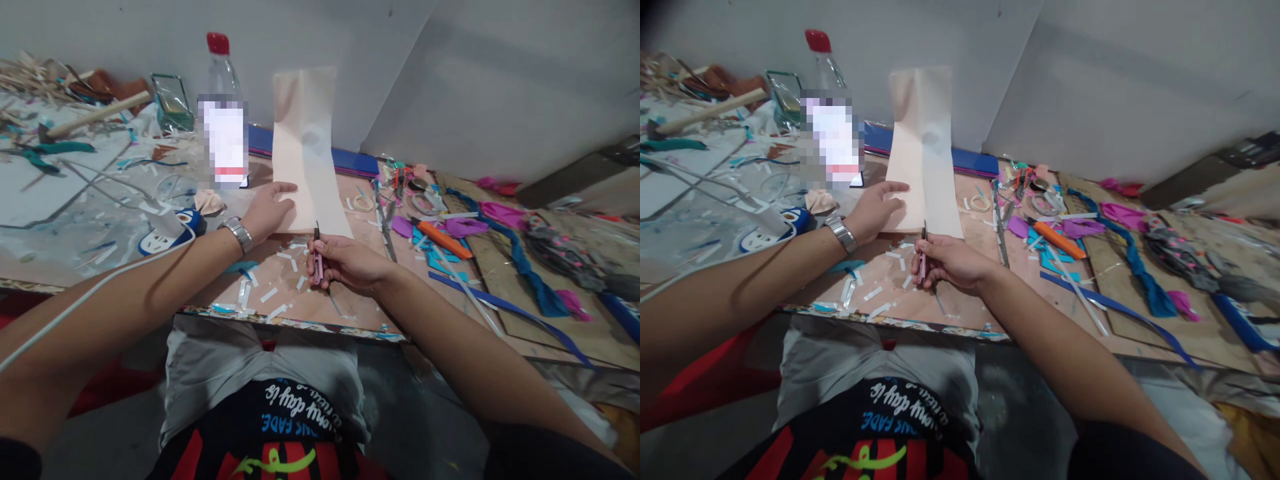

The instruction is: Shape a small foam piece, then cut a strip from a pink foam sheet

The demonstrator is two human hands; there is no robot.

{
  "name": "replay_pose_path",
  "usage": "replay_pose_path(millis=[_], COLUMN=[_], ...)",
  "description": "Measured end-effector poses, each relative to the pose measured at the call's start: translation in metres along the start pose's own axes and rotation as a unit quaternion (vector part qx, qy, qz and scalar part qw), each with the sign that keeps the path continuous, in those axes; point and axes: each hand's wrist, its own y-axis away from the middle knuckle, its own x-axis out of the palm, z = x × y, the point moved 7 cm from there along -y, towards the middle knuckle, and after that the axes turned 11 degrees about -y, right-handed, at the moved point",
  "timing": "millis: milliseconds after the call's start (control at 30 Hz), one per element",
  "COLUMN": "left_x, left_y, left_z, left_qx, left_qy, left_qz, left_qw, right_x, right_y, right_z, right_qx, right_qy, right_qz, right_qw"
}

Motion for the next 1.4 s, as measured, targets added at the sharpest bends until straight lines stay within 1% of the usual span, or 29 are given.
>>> replay_pose_path(millis=[167, 333, 533, 733, 933, 1067, 1267, 1400], left_x=[-0.001, 0.0, 0.0, -0.003, -0.004, -0.006, -0.006, -0.006], left_y=[0.0, 0.001, 0.0, 0.0, 0.001, 0.002, 0.004, 0.005], left_z=[0.001, 0.002, 0.001, 0.0, 0.0, -0.005, -0.01, -0.011], left_qx=[-0.009, -0.032, -0.024, -0.02, -0.04, -0.029, -0.006, -0.004], left_qy=[0.011, 0.015, 0.018, 0.014, 0.032, 0.02, 0.003, 0.0], left_qz=[-0.005, 0.002, 0.004, -0.014, -0.015, -0.026, -0.024, -0.02], left_qw=[1.0, 0.999, 1.0, 1.0, 0.999, 0.999, 1.0, 1.0], right_x=[0.0, -0.001, -0.001, -0.003, 0.0, 0.002, 0.0, -0.001], right_y=[0.0, 0.001, 0.001, 0.0, 0.002, 0.002, 0.002, 0.002], right_z=[0.0, 0.0, 0.0, 0.003, 0.003, 0.003, 0.004, 0.004], right_qx=[0.003, 0.006, 0.005, -0.004, 0.013, 0.011, -0.005, -0.009], right_qy=[-0.013, -0.04, -0.052, -0.063, -0.063, -0.065, -0.068, -0.068], right_qz=[0.004, 0.009, 0.013, 0.002, 0.0, 0.005, 0.014, 0.008], right_qw=[1.0, 0.999, 0.999, 0.998, 0.998, 0.998, 0.998, 0.998])
